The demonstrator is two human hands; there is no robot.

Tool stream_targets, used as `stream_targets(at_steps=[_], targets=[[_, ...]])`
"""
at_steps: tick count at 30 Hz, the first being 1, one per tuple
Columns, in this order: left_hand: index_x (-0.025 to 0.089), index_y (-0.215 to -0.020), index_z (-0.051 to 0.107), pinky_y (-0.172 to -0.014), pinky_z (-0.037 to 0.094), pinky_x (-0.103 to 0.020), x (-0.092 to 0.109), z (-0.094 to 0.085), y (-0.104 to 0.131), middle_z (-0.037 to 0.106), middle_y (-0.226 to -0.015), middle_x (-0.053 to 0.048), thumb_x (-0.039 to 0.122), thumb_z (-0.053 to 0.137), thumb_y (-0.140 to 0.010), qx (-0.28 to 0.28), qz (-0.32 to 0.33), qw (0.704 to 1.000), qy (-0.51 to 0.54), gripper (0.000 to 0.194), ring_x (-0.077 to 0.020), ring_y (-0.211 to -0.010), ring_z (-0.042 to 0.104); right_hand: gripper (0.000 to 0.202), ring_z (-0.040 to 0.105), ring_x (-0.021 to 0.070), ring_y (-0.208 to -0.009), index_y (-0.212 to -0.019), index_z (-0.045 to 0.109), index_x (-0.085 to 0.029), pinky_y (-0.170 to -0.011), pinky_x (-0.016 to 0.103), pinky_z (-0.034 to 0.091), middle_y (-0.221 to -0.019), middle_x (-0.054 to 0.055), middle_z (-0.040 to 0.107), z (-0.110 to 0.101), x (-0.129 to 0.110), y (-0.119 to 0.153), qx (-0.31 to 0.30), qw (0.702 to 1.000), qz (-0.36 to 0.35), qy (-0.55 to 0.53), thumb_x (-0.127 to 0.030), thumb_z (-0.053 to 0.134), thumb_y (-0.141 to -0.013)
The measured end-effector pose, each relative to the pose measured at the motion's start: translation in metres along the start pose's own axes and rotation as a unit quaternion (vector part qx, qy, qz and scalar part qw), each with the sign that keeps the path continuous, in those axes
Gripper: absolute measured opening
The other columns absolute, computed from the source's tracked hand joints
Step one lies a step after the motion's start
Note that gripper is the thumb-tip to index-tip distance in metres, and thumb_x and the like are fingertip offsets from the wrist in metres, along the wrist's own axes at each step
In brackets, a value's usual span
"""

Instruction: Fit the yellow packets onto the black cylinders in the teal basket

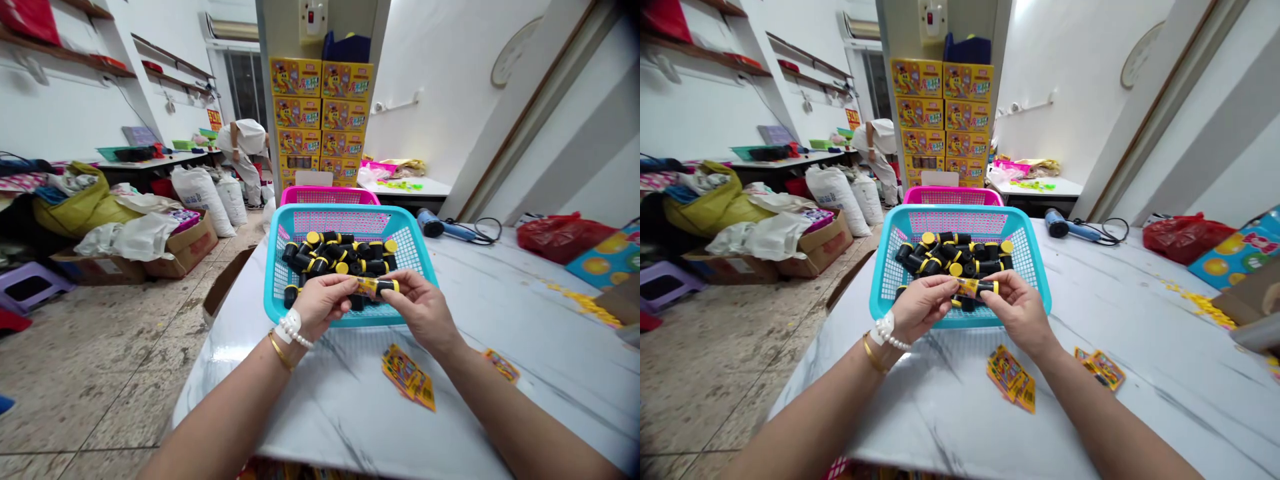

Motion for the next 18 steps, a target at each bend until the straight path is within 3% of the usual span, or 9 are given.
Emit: stream_targets(at_steps=[6,9,11,14,18], targets=[[0.010,-0.085,0.071,-0.039,0.020,-0.015,0.000,0.000,0.003,0.050,-0.049,0.004,0.039,0.081,-0.068,0.032,0.016,0.998,-0.042,0.036,-0.0030,-0.042,0.038,0.026,0.067,0.0157,-0.074,-0.094,0.067,-0.024,-0.070,0.029,0.057,-0.086,0.001,0.069,0.002,-0.005,0.006,0.016,0.996,-0.069,0.046,-0.032,0.080,-0.074],[0.013,-0.095,0.066,-0.041,0.029,-0.015,0.009,-0.002,0.006,0.062,-0.071,-0.001,0.040,0.082,-0.067,0.086,0.082,0.990,-0.076,0.042,-0.0061,-0.052,0.052,0.029,0.068,0.0157,-0.070,-0.096,0.068,-0.024,-0.071,0.032,0.058,-0.086,0.001,0.070,0.001,-0.006,0.008,0.023,0.996,-0.072,0.046,-0.033,0.082,-0.072],[0.015,-0.104,0.063,-0.044,0.037,-0.017,0.013,0.001,0.007,0.066,-0.086,-0.004,0.039,0.083,-0.065,0.051,0.097,0.987,-0.117,0.050,-0.0096,-0.061,0.059,0.030,0.068,0.0151,-0.069,-0.100,0.069,-0.025,-0.069,0.031,0.059,-0.088,0.001,0.070,0.002,-0.007,0.009,0.007,0.996,-0.071,0.056,-0.031,0.082,-0.073],[0.012,-0.100,0.065,-0.050,0.044,-0.022,0.012,0.007,0.007,0.066,-0.075,-0.003,0.039,0.081,-0.068,-0.047,0.067,0.983,-0.163,0.046,-0.0106,-0.059,0.058,0.032,0.070,0.0170,-0.083,-0.106,0.071,-0.027,-0.072,0.030,0.060,-0.100,0.003,0.069,0.006,-0.008,0.010,-0.050,0.991,-0.086,0.089,-0.028,0.080,-0.075],[0.011,-0.089,0.065,-0.054,0.045,-0.023,0.011,0.002,0.004,0.065,-0.068,-0.001,0.034,0.082,-0.067,-0.035,0.062,0.984,-0.163,0.037,-0.0082,-0.053,0.055,0.035,0.069,0.0187,-0.090,-0.112,0.070,-0.026,-0.080,0.033,0.060,-0.105,0.005,0.067,0.004,-0.010,0.009,-0.072,0.985,-0.100,0.119,-0.027,0.077,-0.079]])
Point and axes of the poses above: each hand's wrist, its own y-axis away from the middle knuckle, its own z-axis out of the palm, x = y × z, the point moved 4 cm from there along -y, towards the middle knuckle
